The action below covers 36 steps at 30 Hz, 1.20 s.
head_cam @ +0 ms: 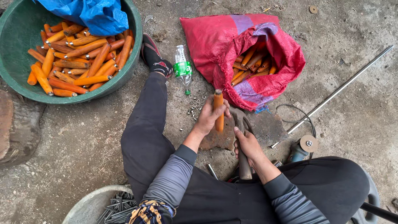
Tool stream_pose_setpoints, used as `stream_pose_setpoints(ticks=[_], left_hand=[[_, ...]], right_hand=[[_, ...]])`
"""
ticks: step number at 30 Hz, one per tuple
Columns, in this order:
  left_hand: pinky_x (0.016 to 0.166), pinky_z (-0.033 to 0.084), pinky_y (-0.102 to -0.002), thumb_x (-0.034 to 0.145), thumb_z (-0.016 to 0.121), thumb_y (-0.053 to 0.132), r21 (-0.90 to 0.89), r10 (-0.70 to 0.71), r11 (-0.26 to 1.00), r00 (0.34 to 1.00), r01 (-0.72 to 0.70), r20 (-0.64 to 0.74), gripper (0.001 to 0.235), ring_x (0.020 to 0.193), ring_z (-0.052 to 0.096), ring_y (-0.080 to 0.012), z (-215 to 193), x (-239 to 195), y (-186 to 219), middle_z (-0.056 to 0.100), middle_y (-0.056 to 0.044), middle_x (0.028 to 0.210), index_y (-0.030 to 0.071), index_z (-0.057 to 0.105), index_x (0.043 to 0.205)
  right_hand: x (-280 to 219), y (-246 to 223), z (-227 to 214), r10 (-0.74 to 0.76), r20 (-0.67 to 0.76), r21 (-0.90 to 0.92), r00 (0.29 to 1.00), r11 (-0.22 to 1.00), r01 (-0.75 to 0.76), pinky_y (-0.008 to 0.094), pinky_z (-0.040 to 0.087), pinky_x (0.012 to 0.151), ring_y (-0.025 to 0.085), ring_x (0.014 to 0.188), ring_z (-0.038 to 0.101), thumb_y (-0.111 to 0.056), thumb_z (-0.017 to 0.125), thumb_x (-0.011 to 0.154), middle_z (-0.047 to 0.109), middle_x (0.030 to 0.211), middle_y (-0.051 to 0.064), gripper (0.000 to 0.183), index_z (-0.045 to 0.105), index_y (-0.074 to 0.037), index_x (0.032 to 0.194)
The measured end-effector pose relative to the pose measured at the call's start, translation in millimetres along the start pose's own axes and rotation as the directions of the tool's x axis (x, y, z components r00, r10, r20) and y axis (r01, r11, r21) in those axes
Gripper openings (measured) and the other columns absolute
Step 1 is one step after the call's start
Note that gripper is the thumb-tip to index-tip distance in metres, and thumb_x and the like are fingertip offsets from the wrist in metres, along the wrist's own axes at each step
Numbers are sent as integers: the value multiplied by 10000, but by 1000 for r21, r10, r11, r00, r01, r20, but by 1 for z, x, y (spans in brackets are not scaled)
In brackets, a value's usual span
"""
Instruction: The person sits cross-legged on the ground and repeatedly hammers metal pins into the ends of orange cylindrical objects. They pick up each object from a red sack, place a pin on its end, and strike it with a hammer before setting the finished item aside.
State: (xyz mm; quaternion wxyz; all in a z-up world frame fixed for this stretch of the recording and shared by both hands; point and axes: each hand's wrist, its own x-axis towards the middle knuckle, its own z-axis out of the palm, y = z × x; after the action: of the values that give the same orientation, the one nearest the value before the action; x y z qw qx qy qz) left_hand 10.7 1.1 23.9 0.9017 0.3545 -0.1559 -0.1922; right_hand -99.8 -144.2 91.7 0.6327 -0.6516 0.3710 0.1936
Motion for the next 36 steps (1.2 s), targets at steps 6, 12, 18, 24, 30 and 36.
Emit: stream_pose_setpoints(ticks=[6, 12, 18, 24, 30, 36], left_hand=[[860, 545, -322, 912, 824, 84, 537, 144, 839, 988, -94, -52, 453, 962, 623, -143, -23, 6, -49, 618, -53, 1042, 64, 492, 1219], [921, 539, -327, 891, 792, 267, 716, 28, 698, 1000, -12, -10, 355, 999, 675, -154, -14, 0, -55, 734, -69, 1078, 88, 678, 1176], [936, 531, -349, 931, 767, 299, 714, -35, 698, 999, 53, -40, 313, 1003, 684, -198, -17, 0, -64, 736, -83, 1078, 103, 704, 1167], [950, 548, -337, 909, 788, 225, 677, 80, 733, 997, -74, 23, 332, 1012, 663, -213, -37, 5, -97, 721, -109, 1080, 90, 699, 1199], [928, 550, -333, 872, 781, 239, 640, -2, 768, 999, 23, -34, 400, 987, 694, -168, -32, 4, -93, 740, -65, 1080, 98, 687, 1235], [942, 554, -351, 909, 796, 212, 758, 36, 653, 999, -13, -14, 350, 1003, 687, -205, -31, 2, -94, 722, -106, 1078, 73, 706, 1218]], right_hand=[[-22, -18, -5, -312, -74, -131, 947, 945, 301, 323, 453, 377, 150, 411, 529, -402, 535, 1015, 541, 613, 40, 325, 490, -81, 1044], [-53, -35, -6, -471, 21, -271, 882, 846, 459, 281, 443, 418, 117, 450, 549, -301, 579, 1043, 579, 660, 32, 280, 522, -27, 1035], [-70, -40, -6, -613, 14, -463, 790, 696, 549, 291, 442, 426, 116, 478, 573, -285, 591, 1042, 609, 648, 28, 276, 543, -18, 993], [-58, -38, 4, -560, -2, -756, 829, 543, 365, 308, 473, 460, 167, 478, 641, -325, 620, 1026, 627, 575, 74, 334, 559, -2, 967], [-66, -47, 4, -416, -33, -639, 909, 708, 301, 392, 462, 413, 247, 430, 625, -337, 584, 1012, 621, 581, 126, 332, 544, -8, 986], [-73, -47, 5, -613, -1, -684, 790, 577, 446, 348, 472, 426, 169, 457, 642, -338, 606, 1029, 641, 588, 76, 352, 538, 6, 1001]])
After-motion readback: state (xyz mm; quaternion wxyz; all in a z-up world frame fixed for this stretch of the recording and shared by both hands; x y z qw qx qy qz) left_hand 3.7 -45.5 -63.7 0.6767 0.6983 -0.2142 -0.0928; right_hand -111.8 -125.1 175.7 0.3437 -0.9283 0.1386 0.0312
